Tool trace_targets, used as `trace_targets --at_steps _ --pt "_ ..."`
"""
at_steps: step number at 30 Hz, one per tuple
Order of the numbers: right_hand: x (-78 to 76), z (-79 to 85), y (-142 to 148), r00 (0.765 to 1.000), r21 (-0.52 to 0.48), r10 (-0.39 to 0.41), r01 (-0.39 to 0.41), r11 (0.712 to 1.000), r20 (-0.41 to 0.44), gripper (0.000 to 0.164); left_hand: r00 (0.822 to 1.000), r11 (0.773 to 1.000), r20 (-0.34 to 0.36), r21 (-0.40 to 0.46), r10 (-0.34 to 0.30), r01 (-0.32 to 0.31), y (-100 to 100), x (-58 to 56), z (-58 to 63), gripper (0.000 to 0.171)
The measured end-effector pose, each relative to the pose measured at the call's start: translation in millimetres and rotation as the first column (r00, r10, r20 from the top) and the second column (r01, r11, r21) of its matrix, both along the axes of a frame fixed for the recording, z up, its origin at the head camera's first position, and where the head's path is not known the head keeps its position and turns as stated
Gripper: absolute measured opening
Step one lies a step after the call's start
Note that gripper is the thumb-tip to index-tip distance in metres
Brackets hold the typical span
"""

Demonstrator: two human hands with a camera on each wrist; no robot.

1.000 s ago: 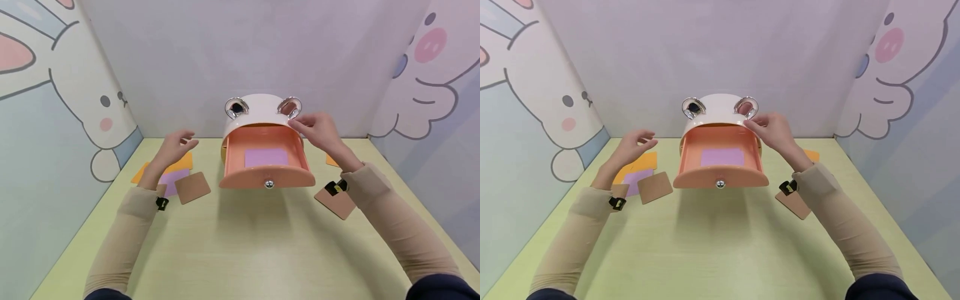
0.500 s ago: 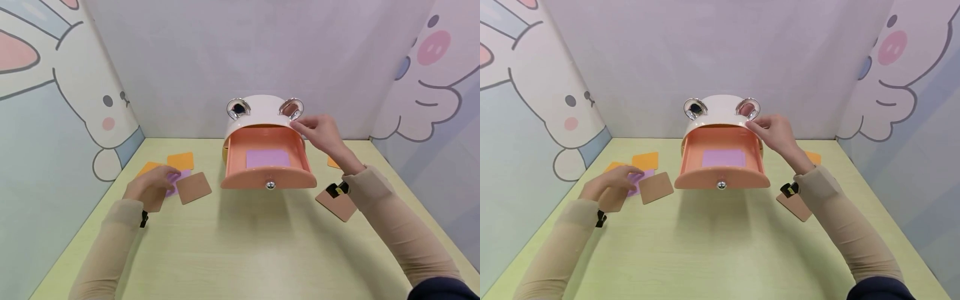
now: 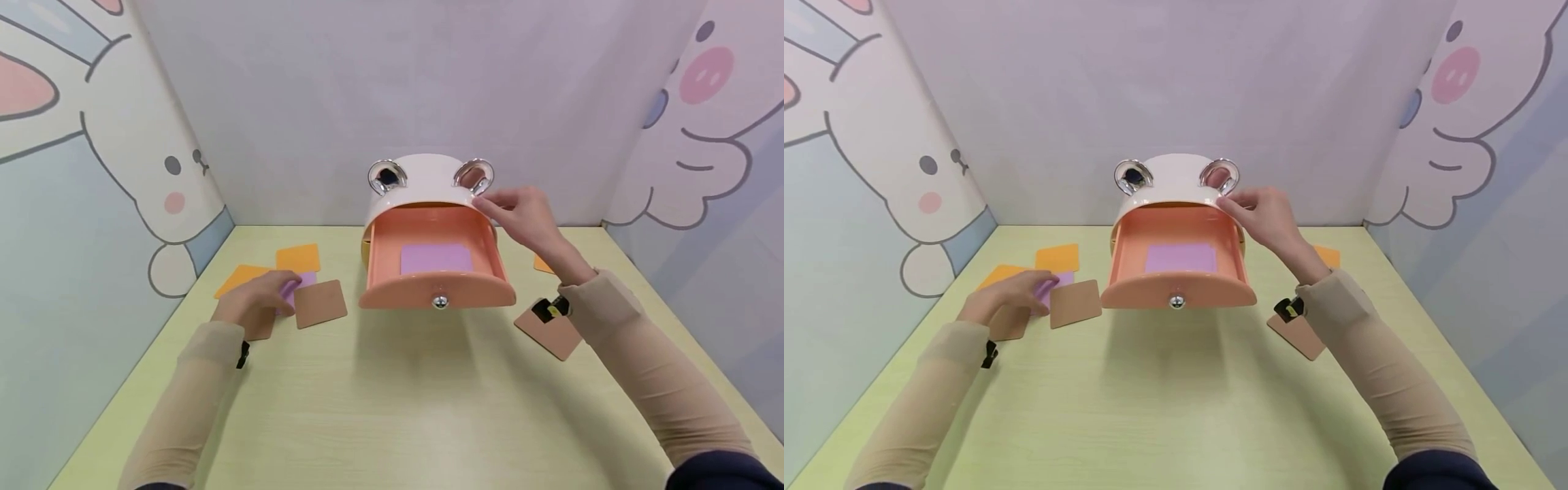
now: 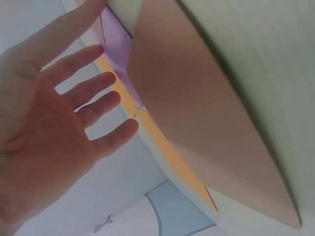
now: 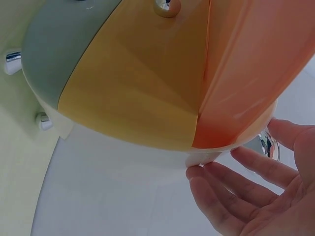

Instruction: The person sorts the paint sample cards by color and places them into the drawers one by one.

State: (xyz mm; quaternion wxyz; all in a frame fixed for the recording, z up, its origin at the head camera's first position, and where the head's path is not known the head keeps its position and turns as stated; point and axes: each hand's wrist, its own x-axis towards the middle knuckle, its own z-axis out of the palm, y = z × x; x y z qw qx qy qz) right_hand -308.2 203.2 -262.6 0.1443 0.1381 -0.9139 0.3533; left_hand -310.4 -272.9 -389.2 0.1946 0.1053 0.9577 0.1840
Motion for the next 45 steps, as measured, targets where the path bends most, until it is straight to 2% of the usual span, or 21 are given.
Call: trace_targets --at_steps 5,9,16,22,30,38,45 --pt "-0.9 -0.6 0.1 1.0 0.001 0.001 -0.001 1.0 -0.001 0.045 0.998 0.999 0.038 0.01 0.047 -0.047 -0.4 -0.8 1.7 0.076" --pt "-1.9 -0.4 0.3 1.0 0.001 -0.001 0.001 1.0 0.002 0.045 0.999 0.999 0.023 -0.03 0.045 -0.044 -0.6 -3.3 0.5 0.075" --pt "-2.7 -0.9 1.1 1.0 0.002 0.004 -0.004 1.0 -0.01 0.045 0.995 0.993 0.04 -0.075 0.09 -0.087 0.2 -0.7 3.5 0.079" --pt "-3.5 -2.1 1.2 1.0 0.0 0.009 -0.009 1.0 -0.011 0.044 0.999 0.992 -0.039 -0.126 0.012 -0.017 3.0 -7.0 1.4 0.08" --pt "-2.5 -0.7 0.8 1.0 0.006 0.02 -0.02 1.0 -0.005 0.043 0.993 0.983 -0.108 -0.18 -0.054 0.034 3.6 -13.8 -6.8 0.084" --pt "-3.0 -2.0 0.9 1.0 0.009 0.021 -0.021 1.0 -0.005 0.044 0.997 0.991 -0.072 -0.13 0.001 -0.01 4.0 -13.1 -8.2 0.085" --pt "-2.8 -1.8 1.3 0.999 0.007 0.028 -0.028 1.0 -0.016 0.044 0.995 0.992 -0.098 -0.122 -0.033 0.021 7.6 -15.8 -8.0 0.087"
